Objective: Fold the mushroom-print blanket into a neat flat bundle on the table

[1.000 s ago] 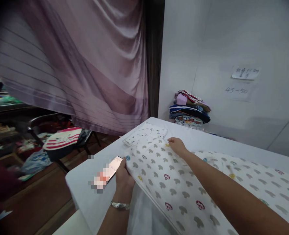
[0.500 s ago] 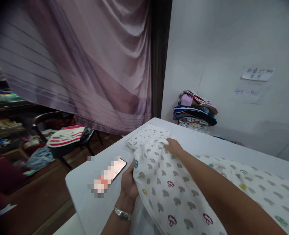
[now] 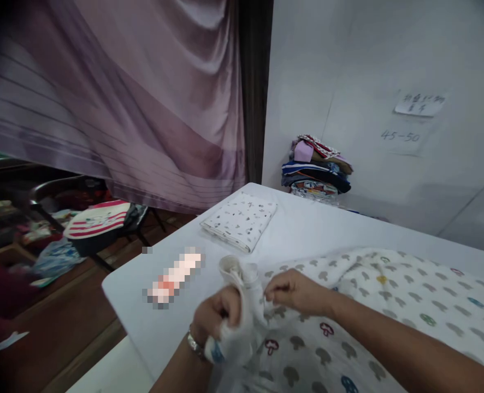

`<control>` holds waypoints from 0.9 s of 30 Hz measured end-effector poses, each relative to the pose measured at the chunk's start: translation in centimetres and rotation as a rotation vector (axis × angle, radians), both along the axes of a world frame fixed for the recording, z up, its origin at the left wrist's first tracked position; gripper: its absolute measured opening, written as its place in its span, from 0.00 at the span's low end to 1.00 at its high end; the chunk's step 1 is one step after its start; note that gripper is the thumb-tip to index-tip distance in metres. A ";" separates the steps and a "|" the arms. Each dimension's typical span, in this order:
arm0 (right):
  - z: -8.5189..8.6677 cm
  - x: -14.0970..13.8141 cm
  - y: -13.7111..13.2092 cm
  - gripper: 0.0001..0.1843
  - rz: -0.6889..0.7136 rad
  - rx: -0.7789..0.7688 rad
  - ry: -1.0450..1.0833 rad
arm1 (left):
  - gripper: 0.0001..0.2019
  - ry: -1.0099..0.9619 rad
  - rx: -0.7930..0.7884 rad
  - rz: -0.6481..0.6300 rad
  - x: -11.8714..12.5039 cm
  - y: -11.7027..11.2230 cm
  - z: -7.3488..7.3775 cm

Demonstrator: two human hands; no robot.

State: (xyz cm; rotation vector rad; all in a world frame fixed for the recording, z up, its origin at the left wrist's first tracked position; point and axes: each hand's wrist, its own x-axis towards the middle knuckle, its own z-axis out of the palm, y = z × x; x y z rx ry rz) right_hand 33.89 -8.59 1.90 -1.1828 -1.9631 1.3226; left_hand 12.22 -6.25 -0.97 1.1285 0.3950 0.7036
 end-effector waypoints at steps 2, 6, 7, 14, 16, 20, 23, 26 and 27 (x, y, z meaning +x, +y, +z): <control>-0.7 1.0 2.3 0.11 -0.222 -0.087 0.076 | 0.24 0.077 -0.040 -0.612 2.1 -1.5 0.3; -2.3 1.4 6.6 0.13 -0.393 -0.156 0.111 | 0.22 0.063 -0.113 -1.068 6.1 -3.4 -0.9; -2.5 1.1 7.4 0.13 -0.380 -0.167 0.111 | 0.21 0.054 -0.131 -1.098 6.8 -3.6 -1.5; -2.0 -3.6 11.2 0.15 -0.179 -0.224 -0.127 | 0.13 0.096 -0.163 -1.145 8.0 -3.8 -3.7; -1.7 -5.4 11.6 0.17 -0.090 -0.179 -0.273 | 0.14 0.093 -0.164 -1.135 7.9 -3.8 -3.7; -1.2 -8.3 11.6 0.15 -0.053 -0.071 -0.437 | 0.16 0.056 -0.130 -1.104 7.6 -3.5 -3.2; -0.3 -8.2 11.8 0.10 -0.053 -0.084 -0.460 | 0.20 0.052 -0.125 -1.076 6.9 -3.1 -2.2; 2.1 -5.3 13.2 0.06 -0.104 -0.139 -0.456 | 0.23 0.064 -0.089 -0.976 5.0 -2.7 -0.7; 3.3 -3.9 13.8 0.04 -0.150 -0.167 -0.433 | 0.23 0.057 -0.078 -0.895 4.0 -2.5 -0.2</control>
